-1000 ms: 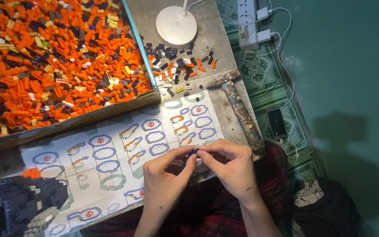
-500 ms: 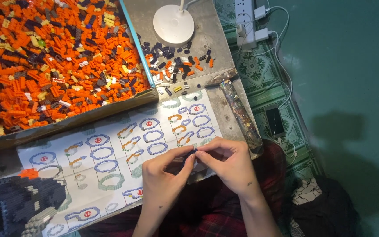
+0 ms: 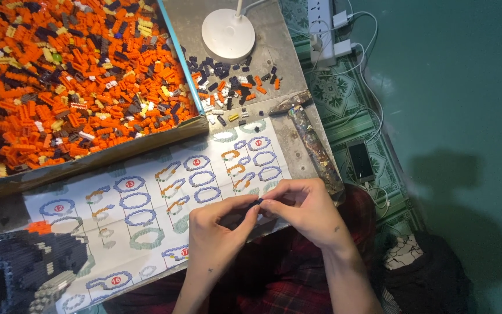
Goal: The person assembles a small structure using small plastic bricks, following a printed instruction sheet. They pick up individual bricks from a pile on the table and connect them to form a curved shape.
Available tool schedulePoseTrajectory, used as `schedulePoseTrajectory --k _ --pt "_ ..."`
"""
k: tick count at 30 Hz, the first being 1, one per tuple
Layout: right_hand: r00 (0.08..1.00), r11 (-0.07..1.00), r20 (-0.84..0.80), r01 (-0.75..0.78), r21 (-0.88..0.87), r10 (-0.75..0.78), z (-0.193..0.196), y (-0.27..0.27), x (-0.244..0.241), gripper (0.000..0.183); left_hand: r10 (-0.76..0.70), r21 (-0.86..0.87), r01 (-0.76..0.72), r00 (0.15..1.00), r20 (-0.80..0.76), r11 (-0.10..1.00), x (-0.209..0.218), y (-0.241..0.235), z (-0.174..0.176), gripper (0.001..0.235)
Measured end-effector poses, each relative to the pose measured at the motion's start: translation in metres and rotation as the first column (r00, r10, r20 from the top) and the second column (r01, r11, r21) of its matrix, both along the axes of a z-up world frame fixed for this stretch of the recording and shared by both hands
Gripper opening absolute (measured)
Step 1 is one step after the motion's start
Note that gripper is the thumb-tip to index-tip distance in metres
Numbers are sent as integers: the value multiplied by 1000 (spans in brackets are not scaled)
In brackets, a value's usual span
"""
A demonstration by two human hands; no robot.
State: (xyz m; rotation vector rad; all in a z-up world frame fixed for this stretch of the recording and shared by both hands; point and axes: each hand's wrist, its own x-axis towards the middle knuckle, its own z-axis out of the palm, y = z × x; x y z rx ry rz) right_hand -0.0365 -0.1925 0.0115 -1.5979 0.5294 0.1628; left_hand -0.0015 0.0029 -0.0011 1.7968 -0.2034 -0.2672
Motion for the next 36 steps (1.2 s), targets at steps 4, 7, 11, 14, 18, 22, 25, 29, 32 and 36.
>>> schedulePoseTrajectory --k 4,7,11,14,18,22,25,29,32,36 --pt "998 999 -58 -12 -37 10 19 4 6 7 8 -24 -9 1000 -29 1000 1 0 4 17" --pt "997 995 -75 -32 -98 25 21 6 6 6 9 -24 -10 999 -40 1000 1 1 6 18" --pt "1000 991 21 -15 -136 18 15 8 -1 7 0 -63 -3 999 -46 998 0 2 6 18" --pt "991 993 130 12 -115 3 3 10 -10 8 -5 -83 0 999 -52 997 1 2 9 18" --pt "952 979 306 44 -200 20 -5 20 -20 11 -25 -87 21 999 -43 996 4 4 13 15" --pt "948 970 312 13 -244 65 -7 20 -27 13 -4 -78 1 999 -48 997 4 3 9 11" --pt "960 979 279 64 -194 -7 -13 23 -29 13 -15 -81 15 1000 -3 997 3 2 8 11" --pt "964 983 259 107 -149 -65 -10 27 -28 7 17 -69 -19 1000 -21 997 2 1 8 10" --pt "964 982 258 109 -152 -67 -9 30 -28 7 35 -80 -43 994 -104 996 2 2 11 11" --pt "967 976 245 123 -180 -77 -12 31 -29 7 42 -104 -54 993 -107 993 2 3 6 10"
